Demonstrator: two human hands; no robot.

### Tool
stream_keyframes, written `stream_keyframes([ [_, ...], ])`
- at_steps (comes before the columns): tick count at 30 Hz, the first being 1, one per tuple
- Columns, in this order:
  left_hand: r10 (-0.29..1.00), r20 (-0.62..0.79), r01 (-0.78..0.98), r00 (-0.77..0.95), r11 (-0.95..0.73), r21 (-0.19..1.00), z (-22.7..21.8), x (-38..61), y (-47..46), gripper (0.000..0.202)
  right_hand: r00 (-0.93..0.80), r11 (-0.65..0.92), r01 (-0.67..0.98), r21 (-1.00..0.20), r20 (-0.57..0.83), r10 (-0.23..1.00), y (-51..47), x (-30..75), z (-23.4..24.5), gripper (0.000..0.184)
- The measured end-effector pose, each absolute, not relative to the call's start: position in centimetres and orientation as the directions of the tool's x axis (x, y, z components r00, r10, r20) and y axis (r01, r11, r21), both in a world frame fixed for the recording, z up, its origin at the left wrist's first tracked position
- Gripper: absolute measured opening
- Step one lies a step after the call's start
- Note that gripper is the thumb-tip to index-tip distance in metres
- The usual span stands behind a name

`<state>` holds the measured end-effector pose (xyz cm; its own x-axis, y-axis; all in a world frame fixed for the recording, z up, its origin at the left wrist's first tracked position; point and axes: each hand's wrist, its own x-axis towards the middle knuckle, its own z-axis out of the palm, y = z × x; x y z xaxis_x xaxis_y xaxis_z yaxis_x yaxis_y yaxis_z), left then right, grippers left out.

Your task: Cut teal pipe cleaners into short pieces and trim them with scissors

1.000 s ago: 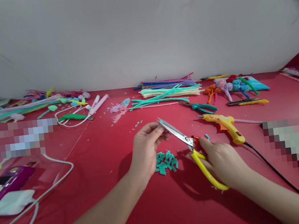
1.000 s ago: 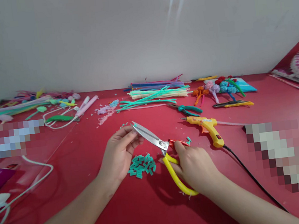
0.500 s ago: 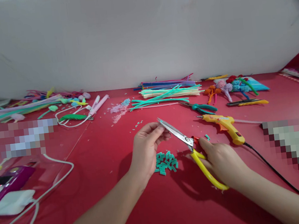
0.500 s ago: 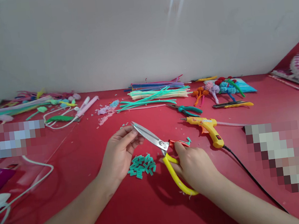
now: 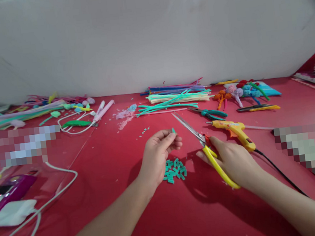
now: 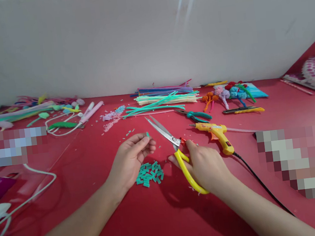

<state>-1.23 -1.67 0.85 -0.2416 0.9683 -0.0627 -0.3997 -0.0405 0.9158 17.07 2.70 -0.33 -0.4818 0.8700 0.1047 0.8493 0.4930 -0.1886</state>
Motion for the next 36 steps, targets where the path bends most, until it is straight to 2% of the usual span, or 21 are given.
stream_keyframes([
  [3,0.987,-0.112,-0.396,-0.111,0.06,0.916,0.8,-0.9,-1.7,0.011,-0.487,0.466,0.772,-0.432,0.069,0.871,2.8,16.6,-0.1,0.028],
  [5,0.991,-0.136,-0.374,0.004,0.128,0.918,0.8,-0.6,-1.8,0.012,-0.481,0.395,0.662,-0.637,0.044,0.876,2.7,16.2,0.1,0.025],
  [7,0.981,-0.166,-0.319,0.105,0.191,0.928,0.8,-0.3,-1.9,0.013,-0.464,0.296,0.552,-0.78,0.008,0.886,2.5,15.9,0.6,0.02],
  [10,0.956,-0.207,-0.203,0.207,0.249,0.947,0.9,0.1,-2.0,0.014,-0.482,0.191,0.452,-0.871,-0.059,0.874,2.1,15.7,1.4,0.018],
  [13,0.948,-0.217,-0.128,0.234,0.251,0.959,1.0,0.4,-2.2,0.015,-0.486,0.146,0.422,-0.895,-0.087,0.87,1.9,15.7,1.9,0.017],
  [19,0.979,-0.177,0.006,0.104,0.177,0.984,0.8,0.7,-2.4,0.01,-0.445,0.202,0.459,-0.865,-0.027,0.895,1.7,15.6,0.9,0.014],
  [23,0.979,-0.189,0.048,0.076,0.186,0.981,0.7,1.0,-2.5,0.009,-0.448,0.271,0.512,-0.815,0.016,0.894,1.8,15.7,0.6,0.017],
  [27,0.988,-0.148,-0.11,-0.053,0.141,0.984,0.9,0.5,-2.2,0.007,-0.487,0.452,0.649,-0.612,0.122,0.865,2.1,16.4,0.6,0.024],
  [31,0.969,-0.048,-0.258,-0.242,-0.017,0.966,1.3,-0.7,-1.7,0.009,-0.521,0.529,0.772,-0.352,0.126,0.844,2.1,17.2,0.1,0.027],
  [36,0.954,0.027,-0.322,-0.3,-0.128,0.938,1.6,-1.3,-1.6,0.006,-0.584,0.6,0.778,-0.187,0.135,0.8,1.7,17.4,-0.9,0.027],
])
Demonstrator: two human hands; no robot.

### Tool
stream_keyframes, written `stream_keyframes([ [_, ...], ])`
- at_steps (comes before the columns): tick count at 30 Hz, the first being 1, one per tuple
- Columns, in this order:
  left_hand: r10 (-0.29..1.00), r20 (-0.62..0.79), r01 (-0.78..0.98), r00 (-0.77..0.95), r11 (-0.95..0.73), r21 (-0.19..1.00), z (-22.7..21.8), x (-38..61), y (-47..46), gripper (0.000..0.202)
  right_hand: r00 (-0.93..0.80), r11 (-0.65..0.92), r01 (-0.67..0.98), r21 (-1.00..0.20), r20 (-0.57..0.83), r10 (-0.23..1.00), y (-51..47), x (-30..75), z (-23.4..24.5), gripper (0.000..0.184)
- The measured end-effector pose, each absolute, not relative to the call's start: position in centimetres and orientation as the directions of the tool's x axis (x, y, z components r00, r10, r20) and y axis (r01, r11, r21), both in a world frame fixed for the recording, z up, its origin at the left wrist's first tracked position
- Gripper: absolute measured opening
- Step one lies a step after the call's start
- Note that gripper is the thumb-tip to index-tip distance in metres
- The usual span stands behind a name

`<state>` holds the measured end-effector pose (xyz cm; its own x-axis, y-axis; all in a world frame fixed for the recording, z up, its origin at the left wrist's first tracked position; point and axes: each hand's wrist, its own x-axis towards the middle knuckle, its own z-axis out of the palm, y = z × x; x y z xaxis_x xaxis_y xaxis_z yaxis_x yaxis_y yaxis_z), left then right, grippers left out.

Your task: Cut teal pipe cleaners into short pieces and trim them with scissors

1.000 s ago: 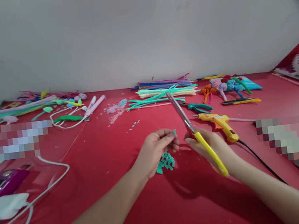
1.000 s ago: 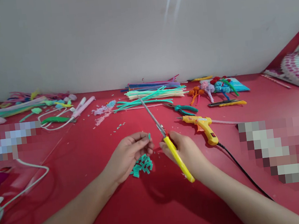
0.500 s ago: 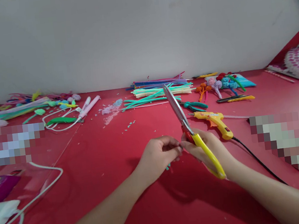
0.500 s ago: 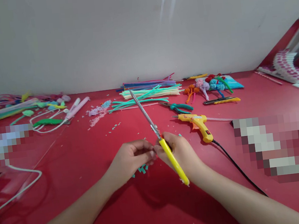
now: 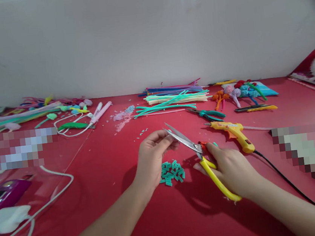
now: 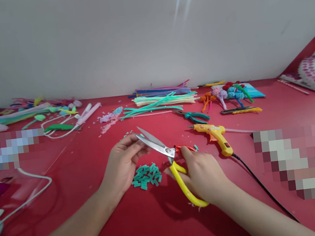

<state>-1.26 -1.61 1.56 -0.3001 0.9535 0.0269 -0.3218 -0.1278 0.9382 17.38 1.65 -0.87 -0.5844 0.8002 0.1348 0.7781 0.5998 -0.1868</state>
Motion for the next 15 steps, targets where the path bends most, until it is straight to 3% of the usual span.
stream_keyframes([
  [15,0.952,0.005,-0.335,-0.305,-0.112,0.935,1.72,-1.31,-1.77,0.004,-0.625,0.642,0.763,-0.074,0.17,0.762,1.84,17.44,-1.53,0.026],
])
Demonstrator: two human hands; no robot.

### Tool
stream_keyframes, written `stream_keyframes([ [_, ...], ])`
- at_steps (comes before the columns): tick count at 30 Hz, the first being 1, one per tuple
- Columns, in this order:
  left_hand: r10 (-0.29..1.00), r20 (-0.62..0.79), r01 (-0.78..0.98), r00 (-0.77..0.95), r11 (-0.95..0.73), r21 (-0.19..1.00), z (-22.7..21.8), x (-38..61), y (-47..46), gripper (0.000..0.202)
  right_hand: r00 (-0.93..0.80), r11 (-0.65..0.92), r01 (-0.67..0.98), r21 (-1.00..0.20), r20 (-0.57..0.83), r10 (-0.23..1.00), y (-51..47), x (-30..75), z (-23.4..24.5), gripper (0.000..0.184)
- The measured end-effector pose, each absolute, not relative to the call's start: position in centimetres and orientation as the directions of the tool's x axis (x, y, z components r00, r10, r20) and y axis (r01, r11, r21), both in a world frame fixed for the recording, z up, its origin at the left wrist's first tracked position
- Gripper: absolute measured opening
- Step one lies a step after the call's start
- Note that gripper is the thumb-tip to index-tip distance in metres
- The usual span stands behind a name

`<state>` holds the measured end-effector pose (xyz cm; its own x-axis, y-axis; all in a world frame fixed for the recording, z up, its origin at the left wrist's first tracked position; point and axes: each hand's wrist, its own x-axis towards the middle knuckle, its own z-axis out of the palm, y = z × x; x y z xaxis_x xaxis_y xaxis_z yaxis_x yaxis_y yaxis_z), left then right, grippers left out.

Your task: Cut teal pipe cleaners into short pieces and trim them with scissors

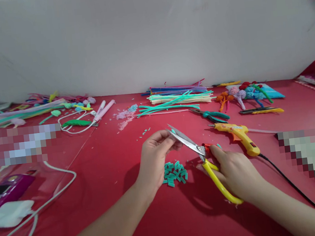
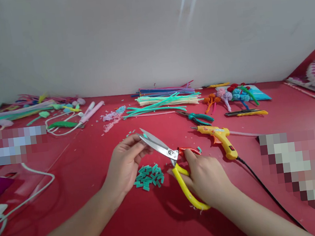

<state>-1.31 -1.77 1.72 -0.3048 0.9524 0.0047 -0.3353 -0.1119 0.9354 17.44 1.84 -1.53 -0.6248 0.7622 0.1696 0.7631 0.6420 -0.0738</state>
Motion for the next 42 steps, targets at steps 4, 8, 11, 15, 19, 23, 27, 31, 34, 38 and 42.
stream_keyframes([
  [4,0.953,0.008,-0.342,-0.303,-0.116,0.932,1.7,-1.3,-1.8,0.004,-0.629,0.649,0.76,-0.043,0.201,0.751,1.8,17.5,-1.5,0.027],
  [8,0.954,0.002,-0.345,-0.299,-0.11,0.932,1.7,-1.3,-1.9,0.005,-0.633,0.655,0.755,-0.024,0.233,0.739,1.8,17.5,-1.7,0.027],
  [11,0.955,-0.001,-0.346,-0.298,-0.107,0.932,1.7,-1.3,-1.9,0.005,-0.631,0.654,0.755,-0.037,0.229,0.741,1.8,17.5,-1.7,0.027],
  [15,0.957,0.005,-0.352,-0.29,-0.111,0.93,1.7,-1.3,-1.9,0.005,-0.633,0.653,0.757,-0.035,0.211,0.745,1.7,17.5,-1.6,0.027],
  [19,0.955,0.0,-0.351,-0.297,-0.109,0.93,1.7,-1.3,-1.8,0.005,-0.633,0.656,0.753,-0.04,0.227,0.74,1.8,17.5,-1.7,0.028],
  [23,0.956,0.003,-0.349,-0.293,-0.11,0.931,1.6,-1.4,-1.8,0.007,-0.633,0.66,0.75,-0.048,0.239,0.736,1.8,17.6,-1.8,0.028],
  [27,0.957,0.004,-0.362,-0.29,-0.113,0.925,1.6,-1.3,-1.8,0.006,-0.633,0.658,0.752,-0.04,0.232,0.739,1.8,17.6,-1.8,0.028],
  [31,0.957,-0.001,-0.359,-0.29,-0.108,0.927,1.7,-1.4,-1.8,0.008,-0.616,0.641,0.767,-0.037,0.24,0.75,2.0,17.6,-1.6,0.032],
  [34,0.958,-0.003,-0.343,-0.287,-0.1,0.934,1.7,-1.4,-1.8,0.011,-0.586,0.609,0.788,-0.09,0.193,0.787,2.3,17.5,-1.4,0.034],
  [38,0.957,0.014,-0.172,-0.288,-0.066,0.983,1.4,-1.4,-1.8,0.013,-0.513,0.529,0.834,-0.157,0.132,0.848,2.9,17.2,-0.7,0.033],
  [42,0.949,0.075,0.137,-0.306,-0.034,0.99,0.8,-1.1,-1.7,0.011,-0.494,0.486,0.784,-0.387,0.086,0.865,3.1,16.5,-0.2,0.026],
])
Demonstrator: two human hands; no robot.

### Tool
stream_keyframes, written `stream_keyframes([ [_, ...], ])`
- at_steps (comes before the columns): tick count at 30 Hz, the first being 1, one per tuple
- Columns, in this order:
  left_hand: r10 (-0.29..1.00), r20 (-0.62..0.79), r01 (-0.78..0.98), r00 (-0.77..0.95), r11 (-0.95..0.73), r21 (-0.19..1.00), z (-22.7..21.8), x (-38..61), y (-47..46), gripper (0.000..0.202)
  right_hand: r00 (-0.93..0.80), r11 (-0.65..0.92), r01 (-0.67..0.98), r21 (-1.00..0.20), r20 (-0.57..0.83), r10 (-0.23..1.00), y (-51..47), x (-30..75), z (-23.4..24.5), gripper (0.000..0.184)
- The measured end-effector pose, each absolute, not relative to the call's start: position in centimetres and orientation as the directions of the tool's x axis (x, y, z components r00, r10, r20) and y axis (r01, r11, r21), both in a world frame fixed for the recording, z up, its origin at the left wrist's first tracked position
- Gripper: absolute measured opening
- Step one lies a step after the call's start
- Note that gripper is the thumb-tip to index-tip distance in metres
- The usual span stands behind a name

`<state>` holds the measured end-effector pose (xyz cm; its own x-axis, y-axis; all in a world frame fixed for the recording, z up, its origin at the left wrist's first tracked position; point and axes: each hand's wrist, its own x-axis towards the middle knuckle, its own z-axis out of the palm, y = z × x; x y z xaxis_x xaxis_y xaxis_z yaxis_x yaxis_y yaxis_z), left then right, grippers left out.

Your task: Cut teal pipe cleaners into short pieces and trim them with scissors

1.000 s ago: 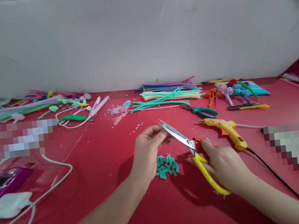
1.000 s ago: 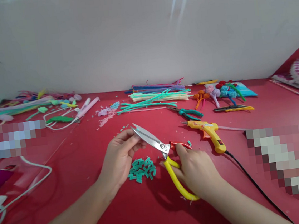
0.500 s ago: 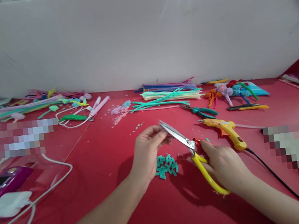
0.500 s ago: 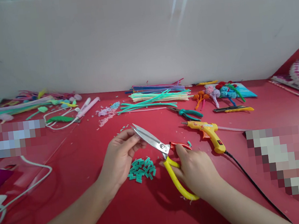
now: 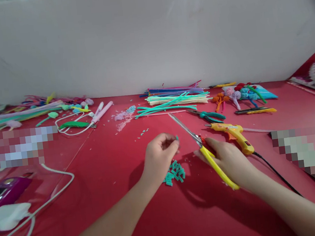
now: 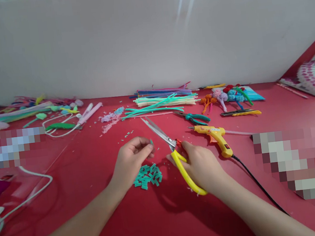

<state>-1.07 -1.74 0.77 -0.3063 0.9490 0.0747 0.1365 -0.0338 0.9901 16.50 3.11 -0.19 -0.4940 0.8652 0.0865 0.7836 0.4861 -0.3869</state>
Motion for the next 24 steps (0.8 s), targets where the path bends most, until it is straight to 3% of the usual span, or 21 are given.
stream_keyframes([
  [4,0.96,0.175,0.401,-0.219,-0.075,0.913,0.3,0.0,-2.0,0.006,-0.465,0.324,0.6,-0.731,0.011,0.885,2.6,15.7,0.6,0.018],
  [7,0.974,0.208,0.547,-0.085,-0.129,0.827,0.3,0.8,-2.4,0.006,-0.452,0.196,0.501,-0.843,-0.061,0.89,2.1,15.3,1.3,0.013],
  [20,0.979,0.199,0.702,0.039,-0.169,0.692,0.7,1.4,-3.0,0.007,-0.49,0.201,0.424,-0.883,-0.037,0.871,2.0,15.7,1.0,0.012],
  [24,0.99,0.137,0.59,0.026,-0.126,0.797,1.0,1.4,-2.9,0.003,-0.5,0.166,0.434,-0.886,-0.083,0.862,2.1,15.8,1.3,0.01],
])
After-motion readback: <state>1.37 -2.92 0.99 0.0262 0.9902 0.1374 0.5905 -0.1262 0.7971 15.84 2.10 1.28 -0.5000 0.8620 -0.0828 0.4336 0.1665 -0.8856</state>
